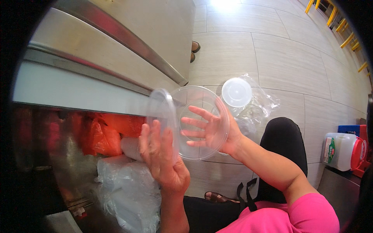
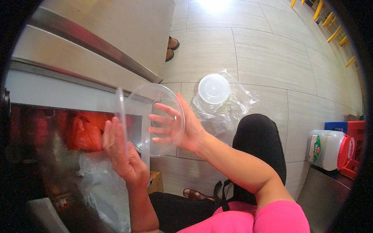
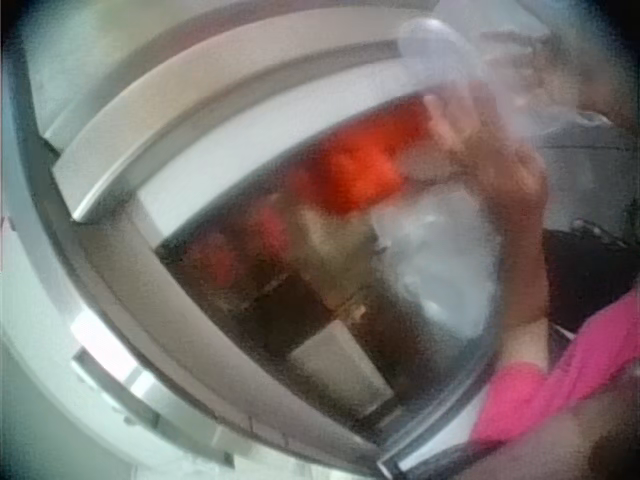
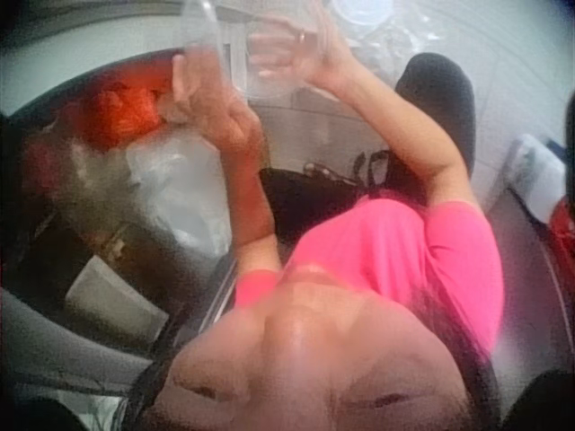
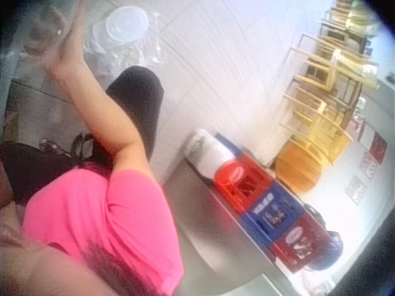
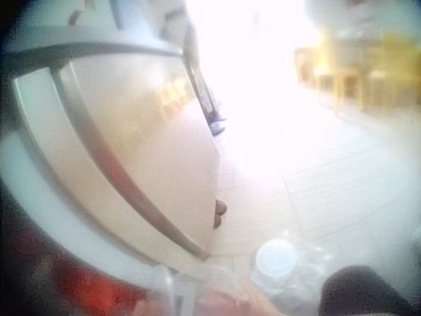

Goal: The person sits on the floor in front of an open freezer and repeatedly takes clear plastic containers out of plastic bags. They inspect the containers by holding them up and turning them, then place them back into the freezer or on the floor.

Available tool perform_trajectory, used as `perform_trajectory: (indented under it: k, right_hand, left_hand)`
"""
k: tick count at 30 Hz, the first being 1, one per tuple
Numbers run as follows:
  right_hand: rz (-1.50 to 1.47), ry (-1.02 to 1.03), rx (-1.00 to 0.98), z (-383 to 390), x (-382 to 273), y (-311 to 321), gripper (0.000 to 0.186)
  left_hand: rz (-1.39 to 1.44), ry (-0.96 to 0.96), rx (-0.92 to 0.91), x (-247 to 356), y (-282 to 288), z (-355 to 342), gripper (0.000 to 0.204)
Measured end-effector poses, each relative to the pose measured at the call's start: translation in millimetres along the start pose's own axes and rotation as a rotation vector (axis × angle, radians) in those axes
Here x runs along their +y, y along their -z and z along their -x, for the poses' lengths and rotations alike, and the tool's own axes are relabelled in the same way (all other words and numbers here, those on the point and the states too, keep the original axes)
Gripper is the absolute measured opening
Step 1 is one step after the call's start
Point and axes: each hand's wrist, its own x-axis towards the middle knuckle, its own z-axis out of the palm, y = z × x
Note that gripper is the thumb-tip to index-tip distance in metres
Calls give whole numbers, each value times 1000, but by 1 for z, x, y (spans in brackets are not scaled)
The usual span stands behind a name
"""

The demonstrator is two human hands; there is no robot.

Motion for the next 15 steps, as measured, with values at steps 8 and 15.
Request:
perform_trajectory:
  k: [8,15]
  right_hand:
    - [36,32,-42,1,6,1,75]
    - [-39,31,-69,4,9,-1,70]
  left_hand:
    - [-145,-97,-222,17,0,1,40]
    - [-93,-147,-299,37,-6,0,44]
